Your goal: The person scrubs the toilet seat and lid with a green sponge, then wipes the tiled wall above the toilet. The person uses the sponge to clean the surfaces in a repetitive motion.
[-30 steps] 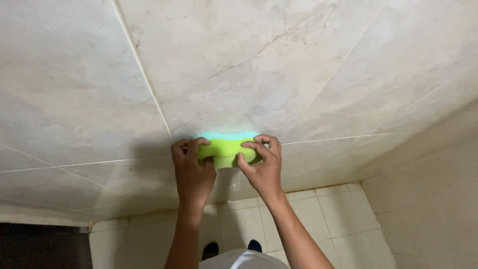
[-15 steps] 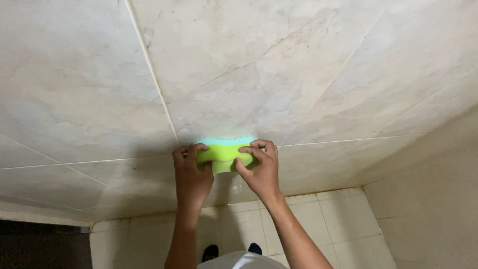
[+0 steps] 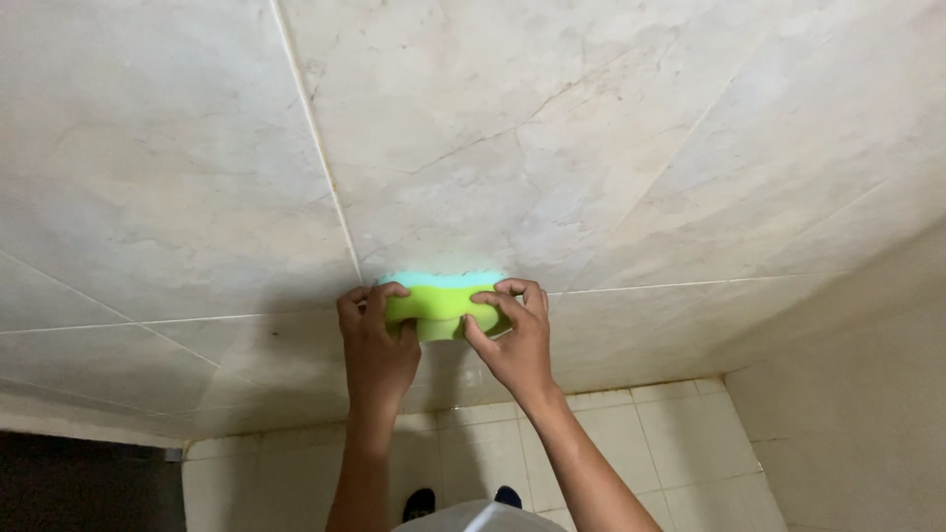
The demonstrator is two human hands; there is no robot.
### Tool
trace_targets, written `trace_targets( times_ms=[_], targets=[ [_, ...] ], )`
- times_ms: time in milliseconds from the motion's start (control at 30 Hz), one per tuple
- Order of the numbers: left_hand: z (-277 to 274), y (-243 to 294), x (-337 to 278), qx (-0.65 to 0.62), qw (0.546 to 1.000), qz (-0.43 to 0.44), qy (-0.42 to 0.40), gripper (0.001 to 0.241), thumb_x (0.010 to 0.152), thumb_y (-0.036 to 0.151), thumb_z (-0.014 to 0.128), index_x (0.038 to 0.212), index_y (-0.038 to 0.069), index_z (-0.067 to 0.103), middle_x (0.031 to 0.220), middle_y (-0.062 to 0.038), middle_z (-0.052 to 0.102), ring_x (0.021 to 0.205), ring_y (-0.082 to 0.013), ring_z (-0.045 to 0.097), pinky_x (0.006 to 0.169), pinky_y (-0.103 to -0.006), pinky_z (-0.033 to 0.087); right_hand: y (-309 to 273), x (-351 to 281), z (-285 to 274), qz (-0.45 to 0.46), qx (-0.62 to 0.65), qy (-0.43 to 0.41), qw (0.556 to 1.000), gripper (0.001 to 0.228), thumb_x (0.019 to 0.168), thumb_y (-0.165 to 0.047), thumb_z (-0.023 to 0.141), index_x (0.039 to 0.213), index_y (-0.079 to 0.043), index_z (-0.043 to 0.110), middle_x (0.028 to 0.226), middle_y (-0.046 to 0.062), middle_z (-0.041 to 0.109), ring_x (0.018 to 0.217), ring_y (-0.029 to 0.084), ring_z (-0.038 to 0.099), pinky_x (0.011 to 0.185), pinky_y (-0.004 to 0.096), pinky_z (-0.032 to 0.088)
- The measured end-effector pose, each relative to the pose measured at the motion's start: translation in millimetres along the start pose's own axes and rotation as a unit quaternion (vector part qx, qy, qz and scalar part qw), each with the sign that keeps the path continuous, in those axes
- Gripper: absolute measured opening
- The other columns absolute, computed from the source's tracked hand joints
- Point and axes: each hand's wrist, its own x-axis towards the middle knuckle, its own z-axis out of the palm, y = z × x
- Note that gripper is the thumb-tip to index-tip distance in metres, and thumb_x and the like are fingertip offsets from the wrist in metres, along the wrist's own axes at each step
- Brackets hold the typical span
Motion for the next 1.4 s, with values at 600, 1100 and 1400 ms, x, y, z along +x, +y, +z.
trace_targets(
  times_ms=[600, 1100, 1400],
  targets=[
    [-30.7, 28.1, 18.9, 0.021, 0.997, 0.062, 0.040, 0.039, 0.080, 0.003, 0.075, 0.114, 0.017, 0.063, 0.124, -0.017, 0.048, 0.115, -0.0380, 0.055, 0.091, -0.0463, 0.051, -29.9, 17.3, -4.3, -0.018, 0.004, 0.028, 0.999, 0.028, 0.075, -0.013, 0.085, 0.102, -0.009, 0.078, 0.116, 0.010, 0.059, 0.113, 0.027, 0.057, 0.093, 0.038, 0.051],
    [-19.5, -20.2, 7.7, -0.002, 0.998, 0.065, 0.016, 0.041, 0.077, 0.000, 0.074, 0.114, 0.015, 0.062, 0.125, -0.015, 0.048, 0.120, -0.0353, 0.052, 0.097, -0.0457, 0.049, -21.5, -5.3, 26.7, 0.008, -0.012, 0.036, 0.999, 0.028, 0.072, -0.012, 0.084, 0.099, -0.007, 0.076, 0.115, 0.010, 0.060, 0.113, 0.029, 0.055, 0.095, 0.041, 0.048],
    [-45.4, -3.7, 15.9, -0.004, 0.997, 0.074, -0.008, 0.041, 0.078, 0.006, 0.078, 0.115, 0.015, 0.063, 0.124, -0.017, 0.047, 0.117, -0.0361, 0.055, 0.094, -0.0442, 0.050, -41.0, -0.9, 22.5, 0.018, -0.023, 0.064, 0.998, 0.029, 0.073, -0.012, 0.084, 0.101, -0.010, 0.078, 0.118, 0.009, 0.061, 0.115, 0.027, 0.057, 0.094, 0.040, 0.051]
  ],
)
